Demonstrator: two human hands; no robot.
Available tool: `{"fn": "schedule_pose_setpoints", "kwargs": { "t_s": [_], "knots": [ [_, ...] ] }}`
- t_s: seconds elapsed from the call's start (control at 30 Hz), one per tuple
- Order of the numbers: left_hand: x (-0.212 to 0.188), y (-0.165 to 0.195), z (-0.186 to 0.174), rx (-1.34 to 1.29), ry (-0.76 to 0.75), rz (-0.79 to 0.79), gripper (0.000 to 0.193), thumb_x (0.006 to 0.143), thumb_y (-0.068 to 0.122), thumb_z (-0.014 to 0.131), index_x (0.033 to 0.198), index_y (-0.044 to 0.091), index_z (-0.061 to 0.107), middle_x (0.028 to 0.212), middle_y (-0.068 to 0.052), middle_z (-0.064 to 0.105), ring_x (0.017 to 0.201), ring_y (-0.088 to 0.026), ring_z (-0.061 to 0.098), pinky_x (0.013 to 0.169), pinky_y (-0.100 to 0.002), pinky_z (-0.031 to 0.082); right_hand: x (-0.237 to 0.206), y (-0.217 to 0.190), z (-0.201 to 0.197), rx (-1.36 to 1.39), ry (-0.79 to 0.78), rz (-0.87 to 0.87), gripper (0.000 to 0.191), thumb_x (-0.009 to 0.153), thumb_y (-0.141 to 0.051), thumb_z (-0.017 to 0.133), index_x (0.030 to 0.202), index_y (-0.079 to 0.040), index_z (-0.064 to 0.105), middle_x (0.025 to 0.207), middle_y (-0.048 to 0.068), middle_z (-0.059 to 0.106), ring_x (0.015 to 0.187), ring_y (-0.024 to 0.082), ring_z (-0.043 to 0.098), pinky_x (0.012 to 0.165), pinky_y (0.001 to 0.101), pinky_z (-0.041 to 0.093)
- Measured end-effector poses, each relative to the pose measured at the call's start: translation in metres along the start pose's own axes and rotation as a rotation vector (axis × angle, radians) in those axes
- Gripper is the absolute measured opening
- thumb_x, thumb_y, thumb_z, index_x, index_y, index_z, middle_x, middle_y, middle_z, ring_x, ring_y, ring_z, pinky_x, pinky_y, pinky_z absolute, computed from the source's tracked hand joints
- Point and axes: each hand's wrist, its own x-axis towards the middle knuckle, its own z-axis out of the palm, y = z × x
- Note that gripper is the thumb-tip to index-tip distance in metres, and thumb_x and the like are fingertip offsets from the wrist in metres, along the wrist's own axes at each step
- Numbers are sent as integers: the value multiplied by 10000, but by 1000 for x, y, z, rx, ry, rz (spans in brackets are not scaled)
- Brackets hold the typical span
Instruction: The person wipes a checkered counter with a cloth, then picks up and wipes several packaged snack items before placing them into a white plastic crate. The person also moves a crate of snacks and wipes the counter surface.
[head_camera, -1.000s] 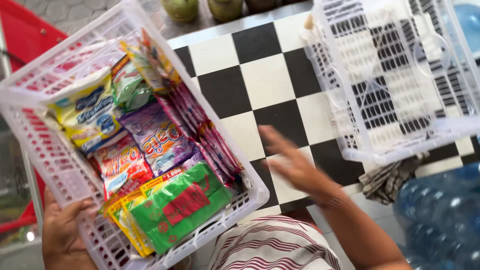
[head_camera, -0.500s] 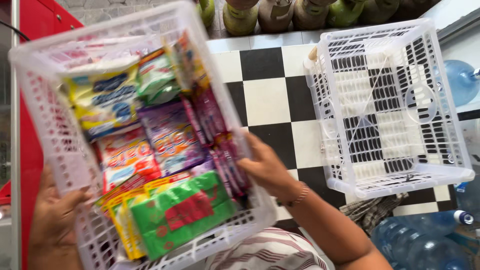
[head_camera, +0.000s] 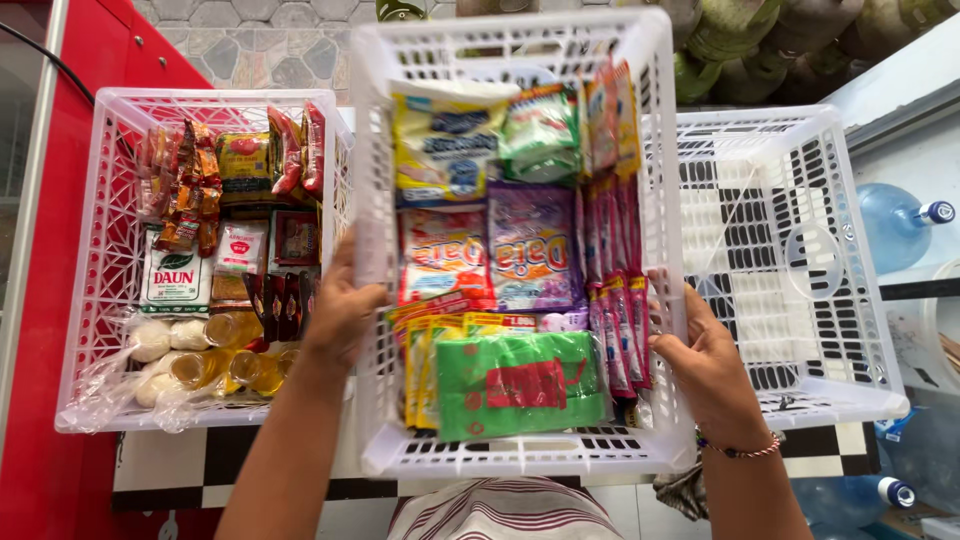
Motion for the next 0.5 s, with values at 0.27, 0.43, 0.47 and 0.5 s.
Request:
{"fn": "schedule_pose_setpoints", "kwargs": {
  "t_s": [0.27,0.43,0.47,0.5],
  "knots": [
    [44,-55,-14,56,51,-103,970,662,-199,509,1578,105,401,1411,-117,620,1143,-198,666,905,-311,542,37,76,-12,215,-5,113,708,790,132,491,1483,2,440,1265,77,644,1067,131,654,919,292,539],
    [62,-76,-37,134,118,-118,903,696,-191,534,1557,38,388,1424,-132,612,1215,-215,648,986,-309,530,65,123,-6,274,-27,184,742,783,142,499,1505,-20,437,1211,111,657,957,161,663,828,316,561],
    [62,-81,-42,150,133,-118,895,701,-190,537,1556,28,382,1431,-133,605,1225,-217,641,999,-307,523,68,132,-4,269,-33,176,748,788,142,500,1518,-12,438,1213,117,654,956,157,658,831,311,560],
    [64,-85,-47,161,143,-115,890,708,-187,523,1559,26,375,1436,-135,601,1235,-216,636,1009,-305,514,71,140,-3,265,-39,168,754,794,141,501,1531,-4,438,1214,122,651,954,154,654,833,305,560]
  ]
}}
